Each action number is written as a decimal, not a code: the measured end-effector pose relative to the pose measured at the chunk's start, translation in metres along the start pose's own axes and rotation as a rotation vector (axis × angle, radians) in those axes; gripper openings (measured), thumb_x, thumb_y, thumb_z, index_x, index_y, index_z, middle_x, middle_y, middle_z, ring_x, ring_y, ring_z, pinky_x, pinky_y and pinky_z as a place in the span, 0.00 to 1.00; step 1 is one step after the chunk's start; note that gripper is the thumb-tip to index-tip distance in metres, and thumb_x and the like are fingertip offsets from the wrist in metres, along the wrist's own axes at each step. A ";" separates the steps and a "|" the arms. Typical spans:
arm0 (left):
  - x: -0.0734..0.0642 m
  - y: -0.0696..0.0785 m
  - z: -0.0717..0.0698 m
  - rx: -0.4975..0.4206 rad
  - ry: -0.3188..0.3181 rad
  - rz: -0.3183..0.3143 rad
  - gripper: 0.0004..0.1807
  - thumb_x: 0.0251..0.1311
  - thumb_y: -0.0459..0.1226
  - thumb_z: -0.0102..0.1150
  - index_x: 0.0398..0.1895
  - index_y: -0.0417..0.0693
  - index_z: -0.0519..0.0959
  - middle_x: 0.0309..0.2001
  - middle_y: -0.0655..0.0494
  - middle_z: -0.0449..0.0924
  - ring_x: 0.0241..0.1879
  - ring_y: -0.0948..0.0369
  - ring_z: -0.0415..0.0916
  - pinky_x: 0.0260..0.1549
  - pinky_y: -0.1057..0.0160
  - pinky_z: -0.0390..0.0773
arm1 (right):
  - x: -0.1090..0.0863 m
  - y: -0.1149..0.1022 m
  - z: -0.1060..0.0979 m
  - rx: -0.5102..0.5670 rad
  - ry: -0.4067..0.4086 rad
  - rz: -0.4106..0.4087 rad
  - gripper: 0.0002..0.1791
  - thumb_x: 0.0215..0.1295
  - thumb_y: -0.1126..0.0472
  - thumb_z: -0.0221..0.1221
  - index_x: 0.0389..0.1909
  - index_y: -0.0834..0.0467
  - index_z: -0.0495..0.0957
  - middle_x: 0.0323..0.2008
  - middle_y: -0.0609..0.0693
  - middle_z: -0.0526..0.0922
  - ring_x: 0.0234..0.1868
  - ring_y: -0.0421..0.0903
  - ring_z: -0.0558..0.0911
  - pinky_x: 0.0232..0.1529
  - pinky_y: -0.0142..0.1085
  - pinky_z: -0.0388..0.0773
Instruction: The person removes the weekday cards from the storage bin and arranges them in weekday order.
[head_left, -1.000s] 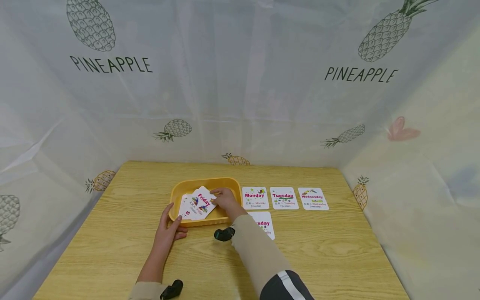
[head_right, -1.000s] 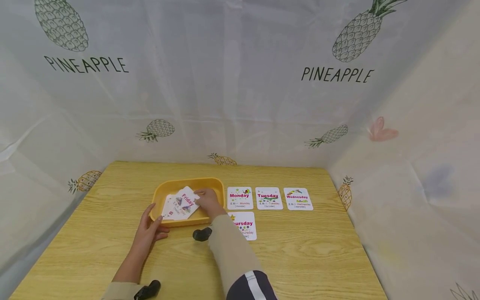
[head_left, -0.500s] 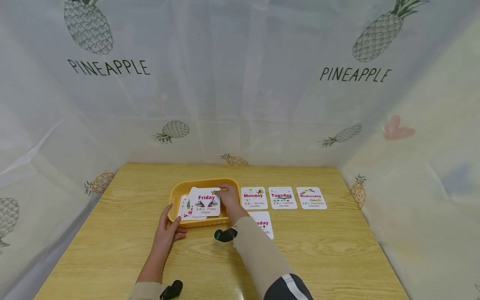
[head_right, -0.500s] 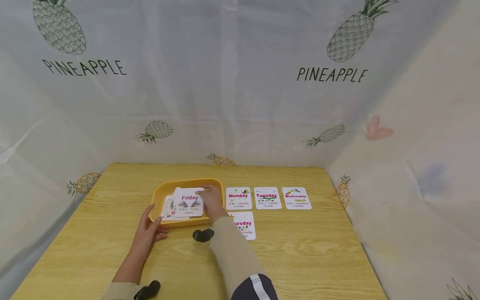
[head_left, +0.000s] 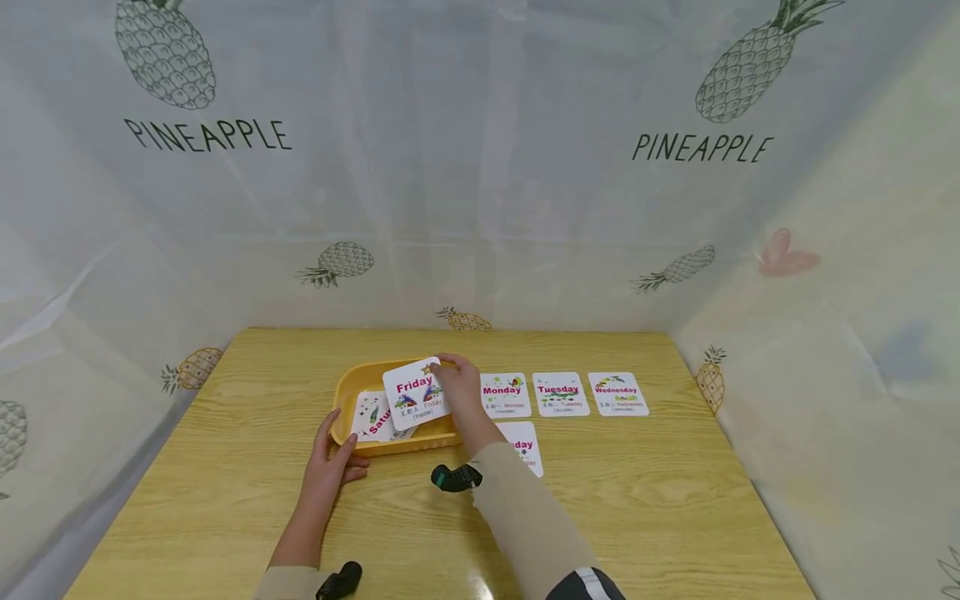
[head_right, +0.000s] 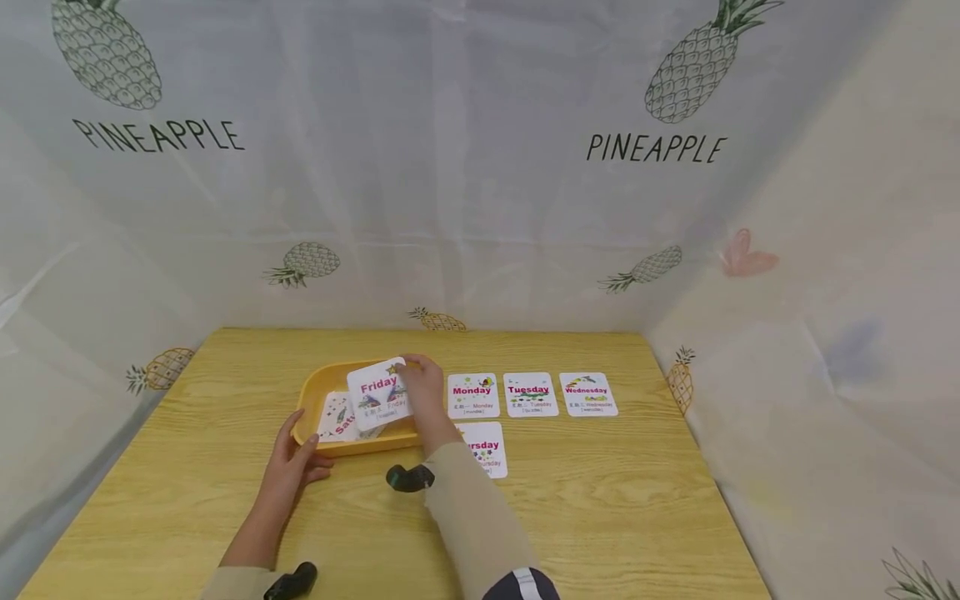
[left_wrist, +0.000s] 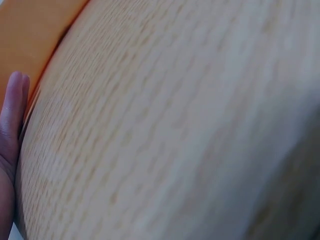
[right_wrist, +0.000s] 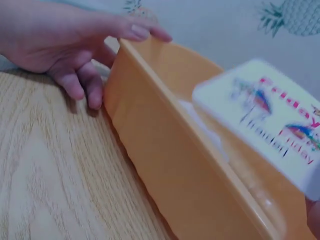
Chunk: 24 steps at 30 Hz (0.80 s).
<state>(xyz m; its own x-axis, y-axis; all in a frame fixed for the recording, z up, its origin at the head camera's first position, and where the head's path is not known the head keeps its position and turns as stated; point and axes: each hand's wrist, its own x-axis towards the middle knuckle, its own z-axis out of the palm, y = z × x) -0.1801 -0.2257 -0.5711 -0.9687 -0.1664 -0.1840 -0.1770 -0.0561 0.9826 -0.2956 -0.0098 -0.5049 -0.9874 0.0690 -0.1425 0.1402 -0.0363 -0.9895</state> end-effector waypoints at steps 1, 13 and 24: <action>0.000 0.000 0.000 0.000 -0.001 0.000 0.36 0.72 0.46 0.51 0.77 0.71 0.46 0.67 0.42 0.56 0.32 0.58 0.82 0.32 0.59 0.85 | -0.001 -0.001 -0.001 0.016 -0.003 -0.004 0.15 0.64 0.60 0.65 0.51 0.55 0.82 0.36 0.50 0.85 0.32 0.43 0.80 0.43 0.41 0.79; -0.001 0.001 0.000 0.003 0.001 0.001 0.36 0.72 0.46 0.51 0.77 0.70 0.46 0.66 0.42 0.56 0.30 0.60 0.82 0.31 0.61 0.85 | -0.016 0.003 -0.021 0.036 0.056 -0.093 0.08 0.64 0.57 0.65 0.42 0.55 0.83 0.32 0.49 0.86 0.41 0.46 0.82 0.46 0.42 0.79; -0.001 0.000 0.000 0.012 -0.008 0.004 0.37 0.71 0.48 0.52 0.77 0.70 0.46 0.68 0.41 0.55 0.31 0.59 0.82 0.32 0.61 0.85 | -0.037 0.003 -0.046 0.071 -0.019 -0.074 0.17 0.53 0.60 0.72 0.44 0.58 0.82 0.28 0.48 0.76 0.24 0.38 0.70 0.25 0.25 0.72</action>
<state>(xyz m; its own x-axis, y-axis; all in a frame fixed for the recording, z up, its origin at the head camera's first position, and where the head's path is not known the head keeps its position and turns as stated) -0.1796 -0.2254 -0.5706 -0.9707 -0.1590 -0.1800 -0.1752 -0.0440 0.9836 -0.2555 0.0332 -0.5039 -0.9962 0.0548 -0.0681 0.0622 -0.1027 -0.9928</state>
